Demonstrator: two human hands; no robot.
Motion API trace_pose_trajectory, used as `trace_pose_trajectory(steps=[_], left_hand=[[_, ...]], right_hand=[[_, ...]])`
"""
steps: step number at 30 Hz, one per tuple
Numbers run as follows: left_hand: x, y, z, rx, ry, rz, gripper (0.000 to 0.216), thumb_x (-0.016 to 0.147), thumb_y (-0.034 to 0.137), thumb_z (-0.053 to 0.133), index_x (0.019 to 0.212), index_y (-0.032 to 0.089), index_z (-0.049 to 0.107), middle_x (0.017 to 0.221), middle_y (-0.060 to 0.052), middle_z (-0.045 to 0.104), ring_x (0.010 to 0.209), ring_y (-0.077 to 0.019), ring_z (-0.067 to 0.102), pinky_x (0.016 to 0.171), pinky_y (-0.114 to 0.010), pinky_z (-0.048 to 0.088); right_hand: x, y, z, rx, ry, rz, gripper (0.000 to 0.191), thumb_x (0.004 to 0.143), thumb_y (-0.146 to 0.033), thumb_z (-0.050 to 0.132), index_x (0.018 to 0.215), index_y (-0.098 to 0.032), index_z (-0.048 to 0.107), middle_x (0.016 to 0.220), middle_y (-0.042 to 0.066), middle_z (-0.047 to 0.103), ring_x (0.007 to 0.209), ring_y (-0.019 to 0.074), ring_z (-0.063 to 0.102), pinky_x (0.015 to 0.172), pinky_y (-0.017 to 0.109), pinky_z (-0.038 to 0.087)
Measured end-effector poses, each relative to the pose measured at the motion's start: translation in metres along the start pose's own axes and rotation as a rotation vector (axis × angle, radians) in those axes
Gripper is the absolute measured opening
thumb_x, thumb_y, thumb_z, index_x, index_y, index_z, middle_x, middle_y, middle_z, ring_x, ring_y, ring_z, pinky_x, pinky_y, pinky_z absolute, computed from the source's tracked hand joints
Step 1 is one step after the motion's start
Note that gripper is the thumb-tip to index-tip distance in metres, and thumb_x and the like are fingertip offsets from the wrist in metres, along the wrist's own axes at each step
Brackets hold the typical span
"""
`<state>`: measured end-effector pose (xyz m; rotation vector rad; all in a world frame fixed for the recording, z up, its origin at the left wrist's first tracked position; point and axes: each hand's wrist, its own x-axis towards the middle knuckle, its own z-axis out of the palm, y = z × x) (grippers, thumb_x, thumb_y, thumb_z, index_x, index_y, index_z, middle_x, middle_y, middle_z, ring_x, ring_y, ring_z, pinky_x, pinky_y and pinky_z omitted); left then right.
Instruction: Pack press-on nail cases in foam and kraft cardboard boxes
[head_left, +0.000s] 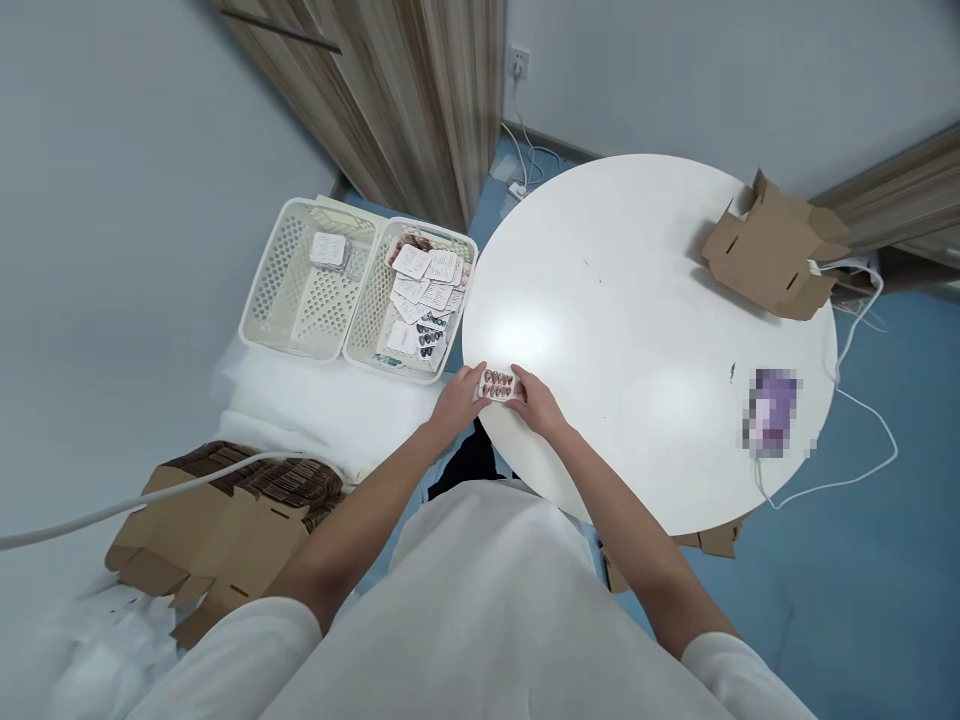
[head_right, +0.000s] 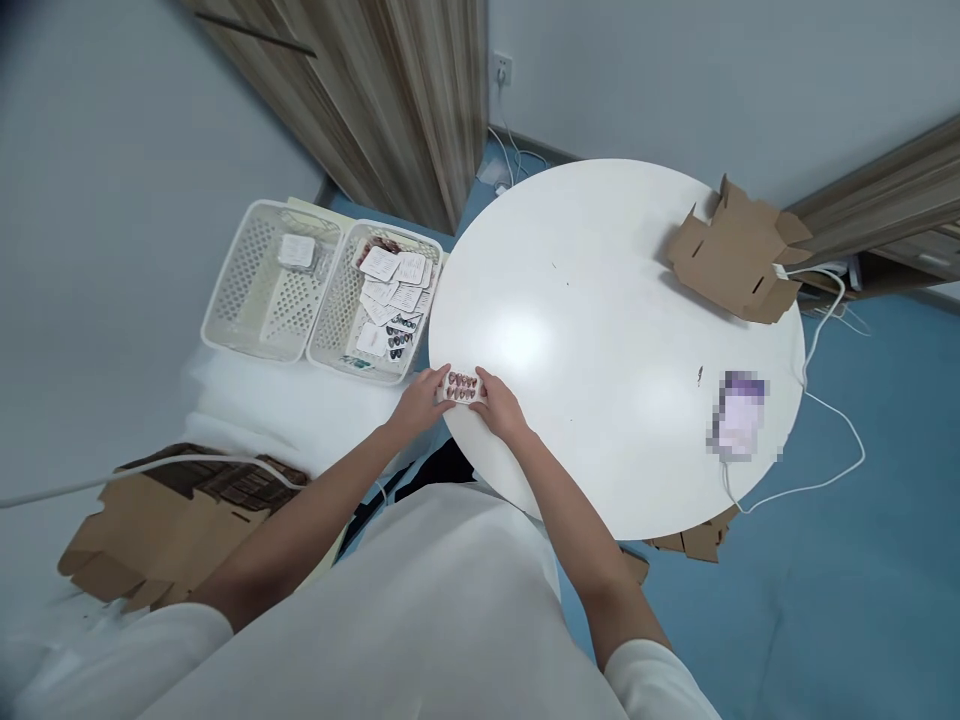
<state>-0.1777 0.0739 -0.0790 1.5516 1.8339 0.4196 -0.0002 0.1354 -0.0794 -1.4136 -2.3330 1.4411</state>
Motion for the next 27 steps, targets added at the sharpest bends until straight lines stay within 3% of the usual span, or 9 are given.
trace_pose_trajectory(steps=[4, 8, 11, 15, 19, 27], left_hand=[[0.016, -0.009, 0.001, 0.110, -0.079, -0.020, 0.064, 0.074, 0.027, 0.059, 0.131, 0.017, 0.033, 0.098, -0.007, 0.052, 0.087, -0.0225, 0.053, 0.071, -0.032, 0.043], [0.019, -0.009, 0.001, 0.081, -0.107, -0.017, 0.063, 0.076, 0.025, 0.055, 0.133, 0.016, 0.030, 0.098, -0.008, 0.053, 0.088, -0.0228, 0.054, 0.071, -0.031, 0.043], [0.014, -0.009, 0.000, -0.035, -0.076, -0.033, 0.066, 0.074, 0.023, 0.056, 0.134, 0.015, 0.030, 0.103, -0.010, 0.052, 0.090, -0.0233, 0.054, 0.074, -0.033, 0.043], [0.000, -0.007, 0.000, -0.371, 0.003, -0.133, 0.066, 0.073, 0.023, 0.056, 0.134, 0.019, 0.030, 0.120, -0.012, 0.046, 0.101, -0.0221, 0.051, 0.081, -0.035, 0.045], [-0.010, -0.004, 0.005, -0.653, -0.012, -0.229, 0.067, 0.071, 0.014, 0.052, 0.134, 0.020, 0.029, 0.133, -0.012, 0.039, 0.118, -0.0220, 0.042, 0.093, -0.037, 0.041], [0.008, -0.004, 0.009, -0.726, -0.009, -0.199, 0.075, 0.065, 0.007, 0.050, 0.135, 0.020, 0.026, 0.137, -0.010, 0.035, 0.123, -0.0221, 0.037, 0.102, -0.041, 0.031]], right_hand=[[0.014, -0.006, 0.007, -0.216, -0.026, 0.089, 0.065, 0.079, -0.023, 0.053, 0.136, -0.025, 0.022, 0.104, 0.008, 0.050, 0.087, 0.0196, 0.051, 0.064, 0.029, 0.042], [0.017, -0.008, 0.013, -0.231, 0.014, 0.142, 0.067, 0.077, -0.020, 0.054, 0.136, -0.027, 0.022, 0.104, 0.009, 0.049, 0.083, 0.0208, 0.052, 0.062, 0.030, 0.042], [0.010, -0.008, 0.017, -0.092, 0.108, 0.137, 0.068, 0.075, -0.018, 0.055, 0.135, -0.028, 0.026, 0.103, 0.009, 0.049, 0.085, 0.0219, 0.052, 0.067, 0.033, 0.045], [-0.008, -0.011, 0.025, 0.233, 0.234, 0.206, 0.065, 0.074, -0.021, 0.054, 0.133, -0.028, 0.029, 0.113, 0.007, 0.049, 0.096, 0.0205, 0.052, 0.081, 0.038, 0.046], [-0.022, -0.018, 0.037, 0.501, 0.264, 0.271, 0.063, 0.072, -0.017, 0.050, 0.131, -0.029, 0.030, 0.128, 0.005, 0.043, 0.110, 0.0176, 0.047, 0.090, 0.037, 0.043], [-0.004, -0.028, 0.042, 0.564, 0.316, 0.253, 0.065, 0.068, -0.012, 0.045, 0.130, -0.025, 0.031, 0.132, 0.006, 0.040, 0.116, 0.0168, 0.042, 0.096, 0.037, 0.038]])
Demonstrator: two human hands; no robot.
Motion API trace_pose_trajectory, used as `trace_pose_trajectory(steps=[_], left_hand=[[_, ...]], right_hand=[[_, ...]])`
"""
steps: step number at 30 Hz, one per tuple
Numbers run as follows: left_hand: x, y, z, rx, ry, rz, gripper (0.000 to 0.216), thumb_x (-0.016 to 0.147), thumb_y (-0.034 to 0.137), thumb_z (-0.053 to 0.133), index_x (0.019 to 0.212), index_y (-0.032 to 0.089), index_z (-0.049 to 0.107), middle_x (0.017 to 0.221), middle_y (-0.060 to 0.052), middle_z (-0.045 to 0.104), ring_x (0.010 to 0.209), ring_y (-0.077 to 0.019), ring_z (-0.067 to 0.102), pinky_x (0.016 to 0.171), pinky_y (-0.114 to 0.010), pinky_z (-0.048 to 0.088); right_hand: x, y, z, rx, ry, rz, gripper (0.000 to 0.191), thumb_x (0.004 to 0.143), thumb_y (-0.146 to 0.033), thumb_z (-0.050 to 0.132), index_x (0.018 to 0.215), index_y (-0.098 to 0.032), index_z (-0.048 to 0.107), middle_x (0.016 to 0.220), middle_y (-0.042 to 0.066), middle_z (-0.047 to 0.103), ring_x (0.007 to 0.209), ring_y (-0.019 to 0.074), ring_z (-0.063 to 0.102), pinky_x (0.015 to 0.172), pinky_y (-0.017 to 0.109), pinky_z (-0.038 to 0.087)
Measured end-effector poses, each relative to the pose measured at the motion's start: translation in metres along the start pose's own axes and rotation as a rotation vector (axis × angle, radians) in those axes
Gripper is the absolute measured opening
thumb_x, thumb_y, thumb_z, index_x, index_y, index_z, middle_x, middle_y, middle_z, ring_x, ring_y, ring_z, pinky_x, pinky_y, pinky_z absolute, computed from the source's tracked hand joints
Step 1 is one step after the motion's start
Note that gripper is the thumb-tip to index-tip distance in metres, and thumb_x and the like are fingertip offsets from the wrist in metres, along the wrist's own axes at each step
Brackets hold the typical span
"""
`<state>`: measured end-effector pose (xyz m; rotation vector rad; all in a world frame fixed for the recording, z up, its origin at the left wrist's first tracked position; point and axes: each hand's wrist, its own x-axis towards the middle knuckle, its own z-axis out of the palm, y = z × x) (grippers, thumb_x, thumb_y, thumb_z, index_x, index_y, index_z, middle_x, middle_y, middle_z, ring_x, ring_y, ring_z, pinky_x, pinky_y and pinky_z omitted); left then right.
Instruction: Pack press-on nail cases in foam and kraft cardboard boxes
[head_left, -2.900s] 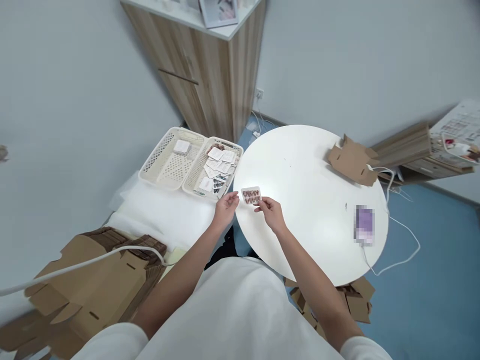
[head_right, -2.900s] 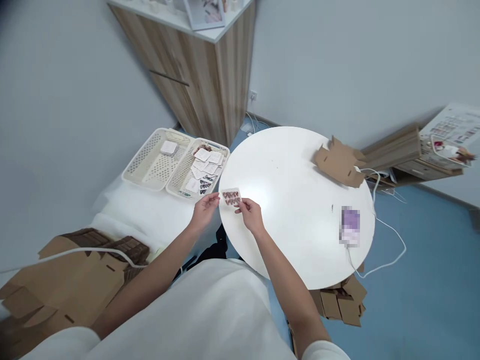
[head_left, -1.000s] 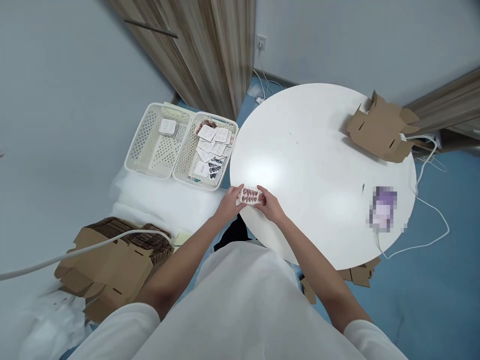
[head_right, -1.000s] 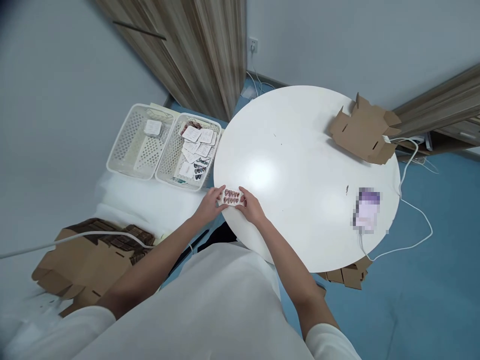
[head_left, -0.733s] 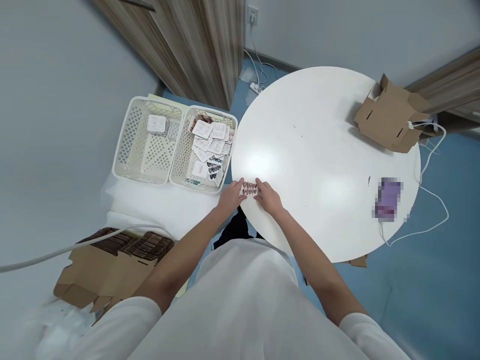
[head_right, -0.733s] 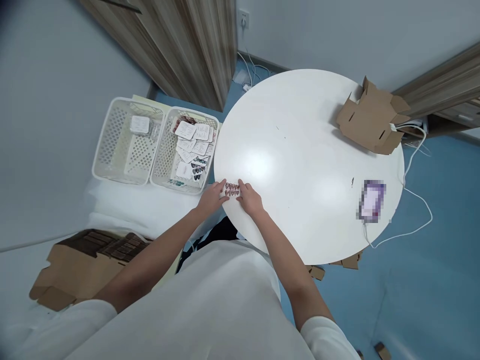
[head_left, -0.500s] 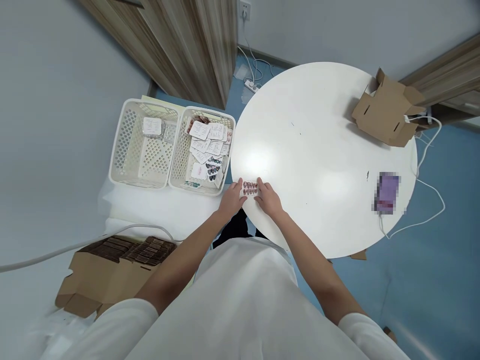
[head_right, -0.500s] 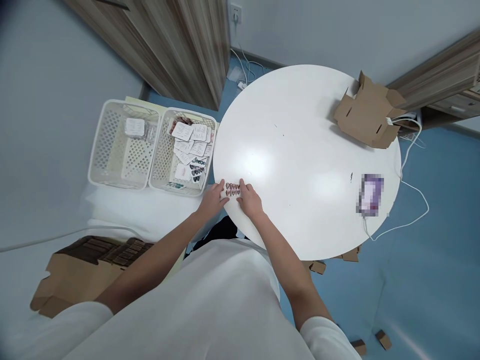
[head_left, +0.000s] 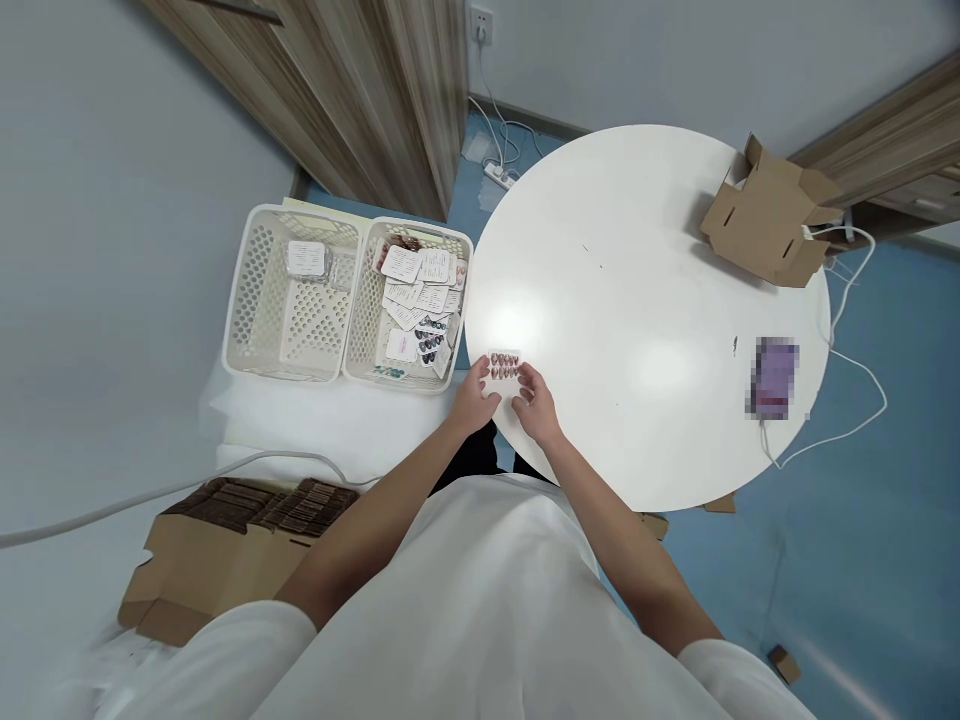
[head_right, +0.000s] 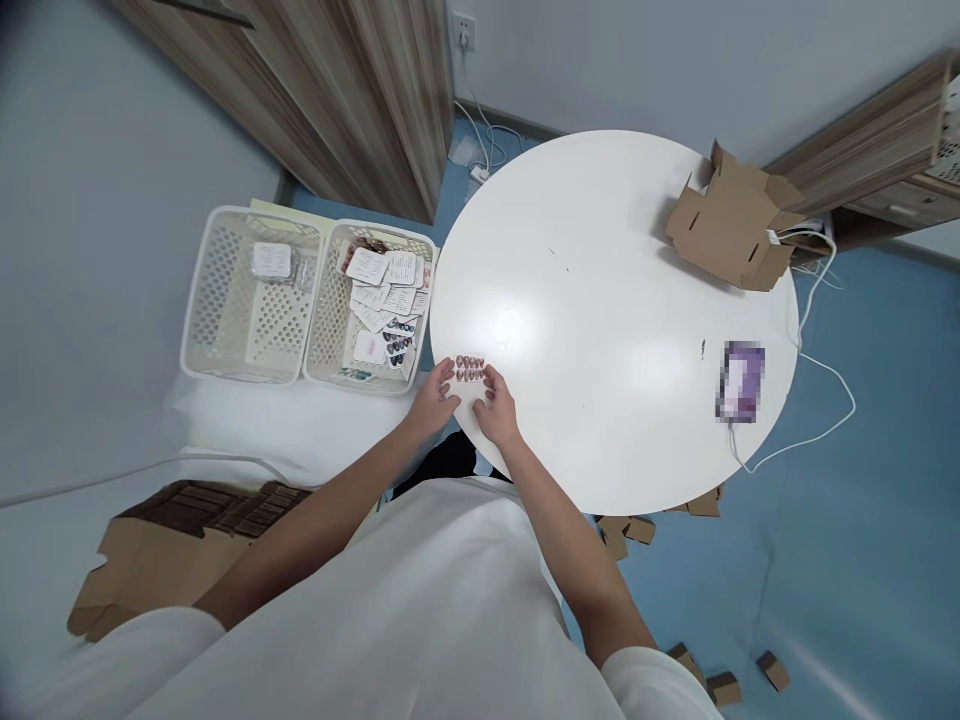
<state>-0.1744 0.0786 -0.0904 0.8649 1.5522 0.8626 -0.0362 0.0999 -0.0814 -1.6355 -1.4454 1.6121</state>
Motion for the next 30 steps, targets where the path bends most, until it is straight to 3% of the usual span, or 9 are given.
trace_pose_trajectory(steps=[8, 20, 24, 30], left_hand=[[0.024, -0.002, -0.003, 0.012, 0.002, 0.048, 0.079, 0.063, 0.006, 0.051, 0.135, 0.024, 0.027, 0.138, -0.007, 0.034, 0.125, -0.0244, 0.034, 0.104, -0.045, 0.028], [0.019, 0.006, -0.003, 0.024, 0.037, 0.077, 0.076, 0.064, 0.007, 0.050, 0.135, 0.023, 0.027, 0.138, -0.007, 0.034, 0.122, -0.0233, 0.037, 0.104, -0.043, 0.029], [0.005, 0.007, 0.000, 0.006, 0.070, 0.079, 0.074, 0.065, 0.008, 0.050, 0.135, 0.022, 0.028, 0.138, -0.008, 0.035, 0.122, -0.0237, 0.038, 0.103, -0.043, 0.030], [-0.046, 0.002, -0.004, -0.011, 0.177, 0.057, 0.067, 0.069, 0.012, 0.053, 0.132, 0.024, 0.032, 0.136, -0.007, 0.038, 0.122, -0.0226, 0.039, 0.103, -0.041, 0.029]], right_hand=[[0.023, 0.000, 0.001, -0.014, 0.030, -0.035, 0.067, 0.067, -0.013, 0.046, 0.131, -0.025, 0.028, 0.132, 0.006, 0.040, 0.116, 0.0179, 0.042, 0.095, 0.038, 0.039], [0.018, -0.005, -0.001, -0.036, 0.042, -0.054, 0.060, 0.069, -0.017, 0.047, 0.126, -0.025, 0.033, 0.129, 0.006, 0.041, 0.106, 0.0166, 0.046, 0.086, 0.034, 0.045], [0.002, -0.005, -0.012, -0.034, 0.020, -0.053, 0.053, 0.070, -0.020, 0.048, 0.123, -0.024, 0.038, 0.125, 0.007, 0.045, 0.097, 0.0157, 0.049, 0.079, 0.032, 0.047], [-0.043, 0.010, -0.038, 0.017, -0.076, -0.008, 0.043, 0.072, -0.025, 0.049, 0.115, -0.020, 0.046, 0.108, 0.008, 0.055, 0.070, 0.0110, 0.053, 0.069, 0.031, 0.048]])
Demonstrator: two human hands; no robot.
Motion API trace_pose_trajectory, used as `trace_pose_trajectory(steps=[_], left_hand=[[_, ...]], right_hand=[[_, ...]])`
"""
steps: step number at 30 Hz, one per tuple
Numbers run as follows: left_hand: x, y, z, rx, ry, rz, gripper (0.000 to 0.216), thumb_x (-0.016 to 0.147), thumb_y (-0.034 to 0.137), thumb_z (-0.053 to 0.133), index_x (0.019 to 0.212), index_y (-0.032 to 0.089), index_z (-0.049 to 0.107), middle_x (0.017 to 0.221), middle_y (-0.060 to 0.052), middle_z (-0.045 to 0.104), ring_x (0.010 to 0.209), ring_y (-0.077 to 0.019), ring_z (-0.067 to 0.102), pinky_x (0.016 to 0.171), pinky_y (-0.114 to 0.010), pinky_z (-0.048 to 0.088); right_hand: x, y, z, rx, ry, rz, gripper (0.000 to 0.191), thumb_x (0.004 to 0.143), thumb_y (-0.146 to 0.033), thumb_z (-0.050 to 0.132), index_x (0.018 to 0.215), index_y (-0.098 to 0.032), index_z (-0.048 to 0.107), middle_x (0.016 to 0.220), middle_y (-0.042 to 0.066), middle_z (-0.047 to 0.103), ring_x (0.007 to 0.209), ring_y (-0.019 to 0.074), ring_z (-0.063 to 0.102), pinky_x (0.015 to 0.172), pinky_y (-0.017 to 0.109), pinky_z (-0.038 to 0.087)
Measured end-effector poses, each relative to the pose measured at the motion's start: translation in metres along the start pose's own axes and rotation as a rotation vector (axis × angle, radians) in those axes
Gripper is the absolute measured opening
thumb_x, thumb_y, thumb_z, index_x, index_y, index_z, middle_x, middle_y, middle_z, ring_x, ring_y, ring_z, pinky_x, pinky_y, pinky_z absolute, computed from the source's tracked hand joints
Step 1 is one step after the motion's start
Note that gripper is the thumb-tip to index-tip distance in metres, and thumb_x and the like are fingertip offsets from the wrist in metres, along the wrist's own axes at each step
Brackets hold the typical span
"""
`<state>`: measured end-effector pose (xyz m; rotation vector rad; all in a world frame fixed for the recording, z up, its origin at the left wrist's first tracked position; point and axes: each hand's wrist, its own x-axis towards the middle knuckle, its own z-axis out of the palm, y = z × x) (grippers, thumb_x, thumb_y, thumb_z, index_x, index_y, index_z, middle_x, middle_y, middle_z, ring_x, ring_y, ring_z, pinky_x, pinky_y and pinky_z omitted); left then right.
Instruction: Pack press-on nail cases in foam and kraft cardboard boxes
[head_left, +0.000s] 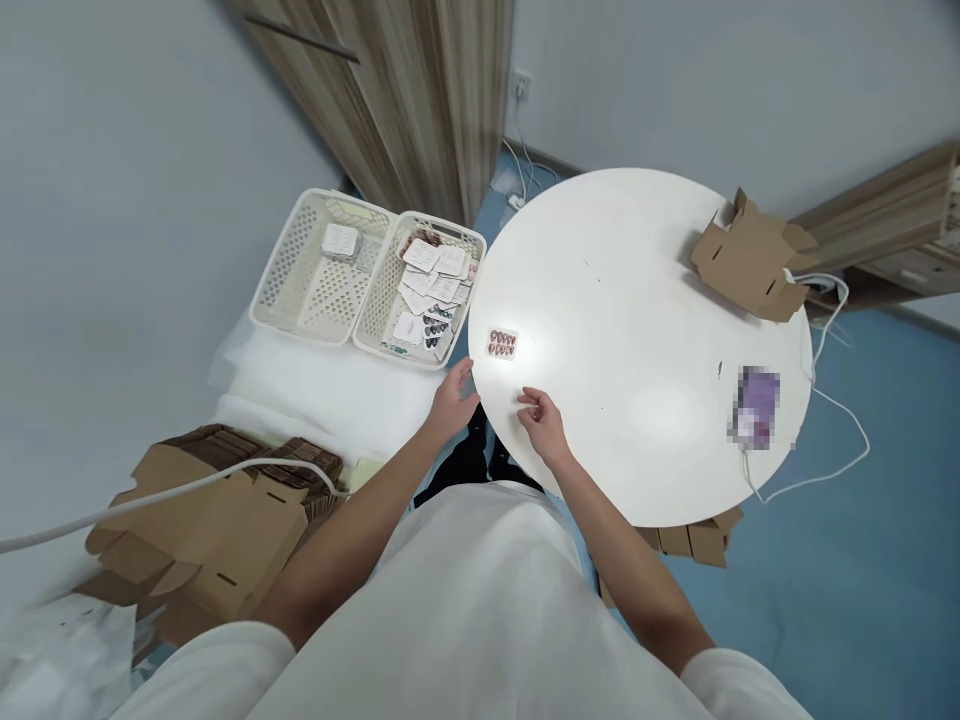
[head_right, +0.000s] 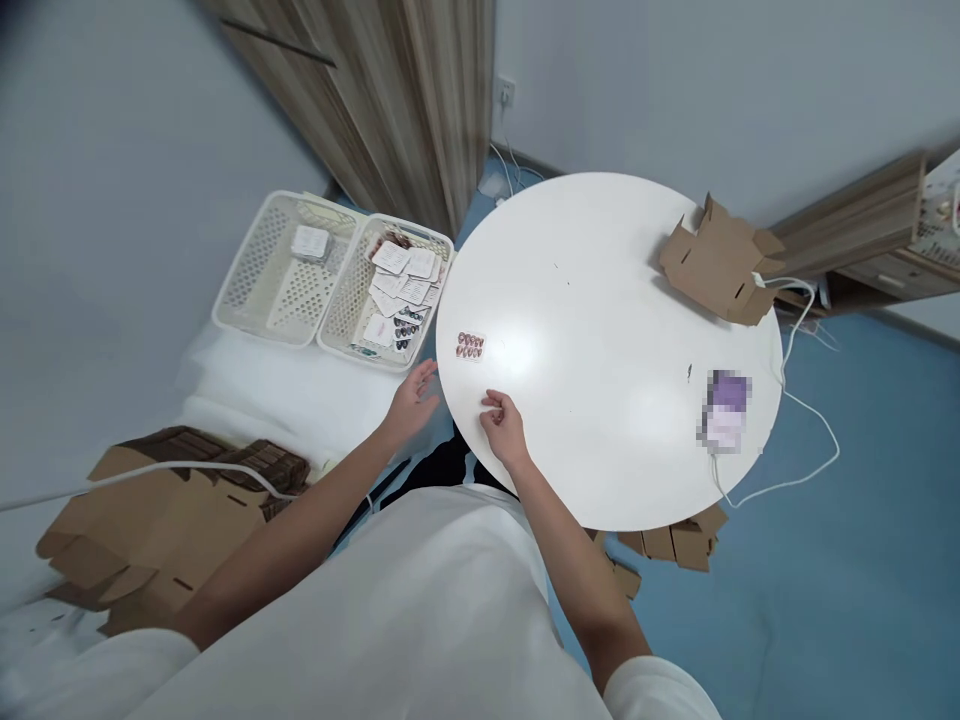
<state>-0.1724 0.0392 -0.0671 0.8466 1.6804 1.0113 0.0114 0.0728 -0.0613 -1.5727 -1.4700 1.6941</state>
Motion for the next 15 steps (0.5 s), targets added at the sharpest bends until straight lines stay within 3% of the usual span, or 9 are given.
trace_pose_trajectory(steps=[4, 8, 15], left_hand=[[-0.035, -0.012, -0.007, 0.001, 0.125, -0.026, 0.059, 0.072, 0.016, 0.053, 0.128, 0.024, 0.037, 0.131, -0.008, 0.044, 0.118, -0.0219, 0.043, 0.099, -0.041, 0.035], [-0.064, -0.017, -0.012, -0.036, 0.174, -0.020, 0.050, 0.073, 0.021, 0.053, 0.122, 0.023, 0.044, 0.124, -0.009, 0.051, 0.111, -0.0200, 0.049, 0.093, -0.039, 0.041], [-0.092, -0.003, -0.051, -0.101, 0.281, 0.015, 0.038, 0.070, 0.023, 0.056, 0.107, 0.015, 0.054, 0.102, -0.012, 0.061, 0.091, -0.0181, 0.058, 0.080, -0.035, 0.047]], right_hand=[[-0.023, 0.008, -0.009, 0.016, -0.045, 0.003, 0.035, 0.073, -0.030, 0.050, 0.107, -0.020, 0.051, 0.100, 0.007, 0.058, 0.066, 0.0110, 0.053, 0.067, 0.031, 0.048], [-0.040, 0.001, -0.009, 0.047, -0.062, -0.031, 0.031, 0.073, -0.032, 0.052, 0.101, -0.019, 0.053, 0.096, 0.007, 0.059, 0.069, 0.0120, 0.054, 0.071, 0.032, 0.048], [-0.049, -0.038, 0.027, 0.056, -0.142, -0.125, 0.027, 0.072, -0.033, 0.054, 0.095, -0.019, 0.055, 0.091, 0.007, 0.060, 0.071, 0.0138, 0.055, 0.069, 0.033, 0.048]])
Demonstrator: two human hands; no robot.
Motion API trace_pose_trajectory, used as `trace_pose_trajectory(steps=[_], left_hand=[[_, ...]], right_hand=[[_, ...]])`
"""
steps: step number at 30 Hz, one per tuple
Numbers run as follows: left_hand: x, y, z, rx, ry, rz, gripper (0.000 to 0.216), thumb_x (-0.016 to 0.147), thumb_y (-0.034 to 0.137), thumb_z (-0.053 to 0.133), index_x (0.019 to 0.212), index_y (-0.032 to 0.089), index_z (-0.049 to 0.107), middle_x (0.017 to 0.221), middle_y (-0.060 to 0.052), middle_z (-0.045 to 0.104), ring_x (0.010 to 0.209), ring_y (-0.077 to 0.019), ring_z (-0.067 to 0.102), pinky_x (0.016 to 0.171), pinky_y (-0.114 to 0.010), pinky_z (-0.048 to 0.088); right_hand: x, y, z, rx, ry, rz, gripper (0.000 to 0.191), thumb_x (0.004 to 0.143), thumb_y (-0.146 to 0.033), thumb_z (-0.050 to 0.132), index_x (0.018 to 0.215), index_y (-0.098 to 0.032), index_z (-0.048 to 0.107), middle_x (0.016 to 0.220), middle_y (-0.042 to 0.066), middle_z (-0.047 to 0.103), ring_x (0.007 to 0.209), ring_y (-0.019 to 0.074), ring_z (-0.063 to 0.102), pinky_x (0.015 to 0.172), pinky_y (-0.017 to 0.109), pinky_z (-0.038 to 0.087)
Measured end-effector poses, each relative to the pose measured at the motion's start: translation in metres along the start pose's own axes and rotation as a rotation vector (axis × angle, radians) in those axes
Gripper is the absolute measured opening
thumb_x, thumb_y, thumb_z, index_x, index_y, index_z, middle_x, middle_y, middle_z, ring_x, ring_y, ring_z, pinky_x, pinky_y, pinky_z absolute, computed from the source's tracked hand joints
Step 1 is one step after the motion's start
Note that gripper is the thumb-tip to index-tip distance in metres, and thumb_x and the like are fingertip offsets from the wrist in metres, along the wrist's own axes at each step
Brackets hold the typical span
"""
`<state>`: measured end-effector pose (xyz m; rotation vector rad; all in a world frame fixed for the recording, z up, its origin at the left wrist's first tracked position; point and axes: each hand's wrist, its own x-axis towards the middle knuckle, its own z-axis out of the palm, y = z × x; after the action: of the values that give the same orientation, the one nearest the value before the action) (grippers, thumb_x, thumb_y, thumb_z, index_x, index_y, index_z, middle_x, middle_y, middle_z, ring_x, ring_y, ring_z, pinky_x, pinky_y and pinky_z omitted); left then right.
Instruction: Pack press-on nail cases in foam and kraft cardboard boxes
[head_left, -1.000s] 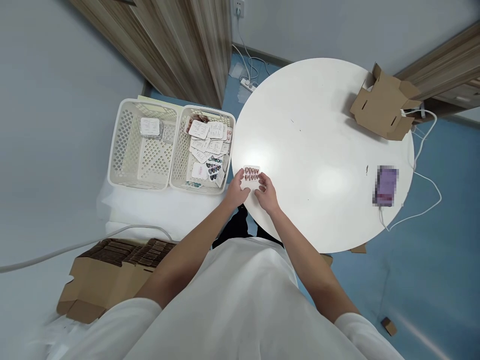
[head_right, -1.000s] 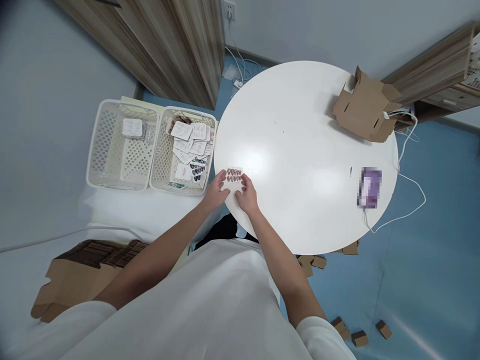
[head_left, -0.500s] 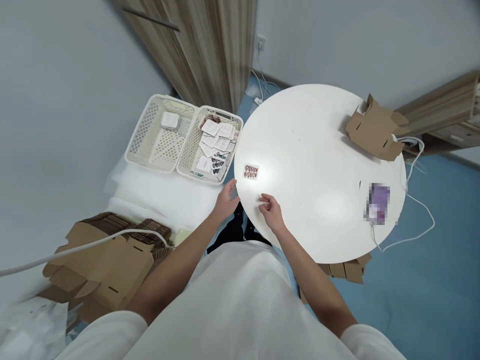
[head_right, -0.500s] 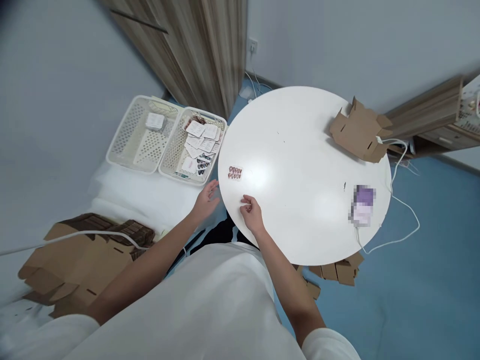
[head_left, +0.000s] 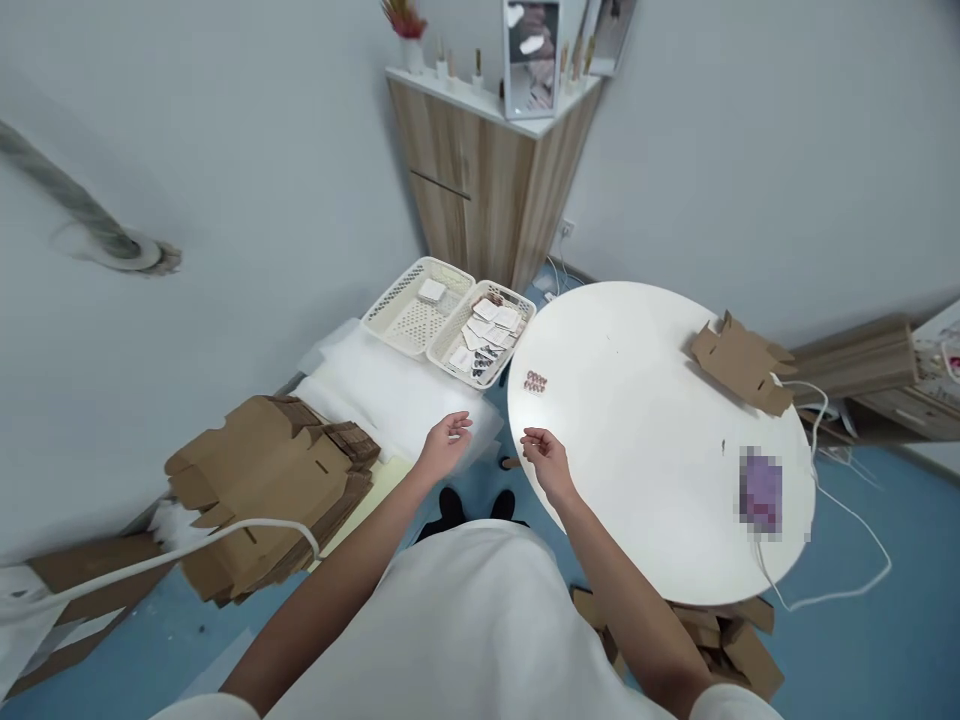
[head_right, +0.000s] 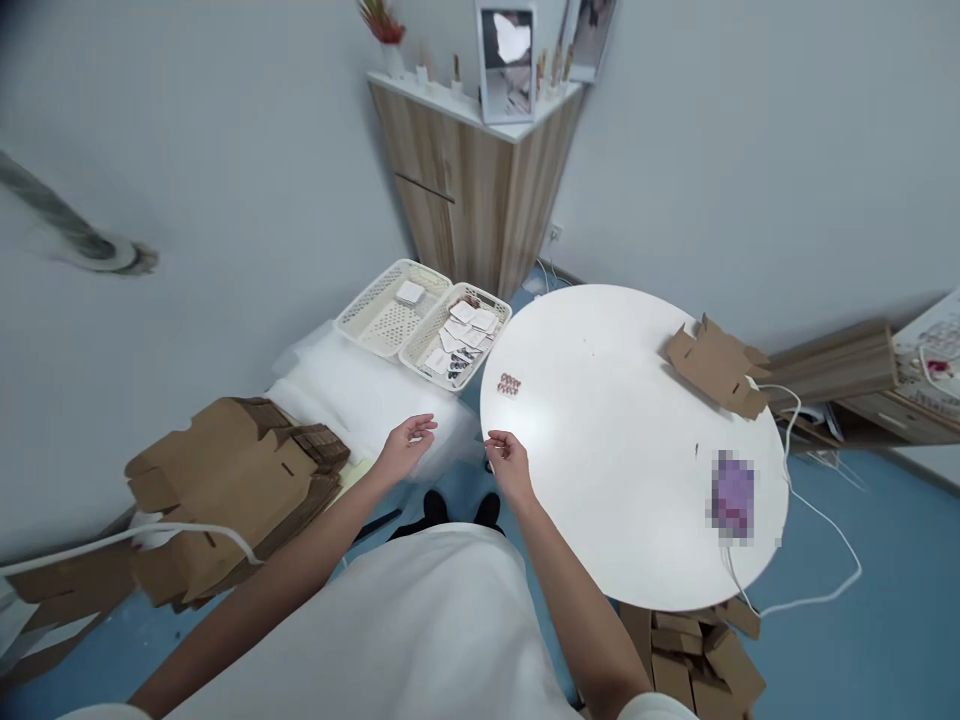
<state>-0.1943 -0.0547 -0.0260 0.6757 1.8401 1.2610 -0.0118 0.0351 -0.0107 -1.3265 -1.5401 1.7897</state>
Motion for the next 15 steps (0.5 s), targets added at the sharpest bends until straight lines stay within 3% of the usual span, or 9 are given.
trace_pose_trajectory(steps=[8, 12, 15], left_hand=[[0.004, 0.000, -0.070, -0.128, 0.152, 0.032, 0.035, 0.067, 0.026, 0.059, 0.101, 0.017, 0.057, 0.094, -0.008, 0.062, 0.080, -0.0148, 0.057, 0.075, -0.033, 0.046], [0.017, 0.004, -0.085, -0.211, 0.175, 0.009, 0.035, 0.068, 0.026, 0.059, 0.101, 0.016, 0.057, 0.094, -0.008, 0.062, 0.082, -0.0151, 0.056, 0.079, -0.033, 0.044], [0.035, 0.012, -0.091, -0.263, 0.190, -0.014, 0.035, 0.068, 0.025, 0.060, 0.101, 0.016, 0.057, 0.095, -0.008, 0.061, 0.085, -0.0154, 0.056, 0.083, -0.034, 0.043]], right_hand=[[0.022, -0.032, 0.078, 0.002, -0.106, -0.080, 0.031, 0.069, -0.037, 0.058, 0.093, -0.017, 0.056, 0.087, 0.005, 0.060, 0.070, 0.0125, 0.054, 0.068, 0.029, 0.046], [0.039, -0.043, 0.097, -0.038, -0.194, -0.070, 0.035, 0.066, -0.040, 0.061, 0.093, -0.018, 0.058, 0.085, 0.004, 0.061, 0.067, 0.0118, 0.054, 0.067, 0.029, 0.045], [0.071, -0.055, 0.100, -0.120, -0.228, -0.106, 0.034, 0.066, -0.038, 0.062, 0.093, -0.018, 0.058, 0.086, 0.005, 0.062, 0.074, 0.0135, 0.056, 0.071, 0.030, 0.045]])
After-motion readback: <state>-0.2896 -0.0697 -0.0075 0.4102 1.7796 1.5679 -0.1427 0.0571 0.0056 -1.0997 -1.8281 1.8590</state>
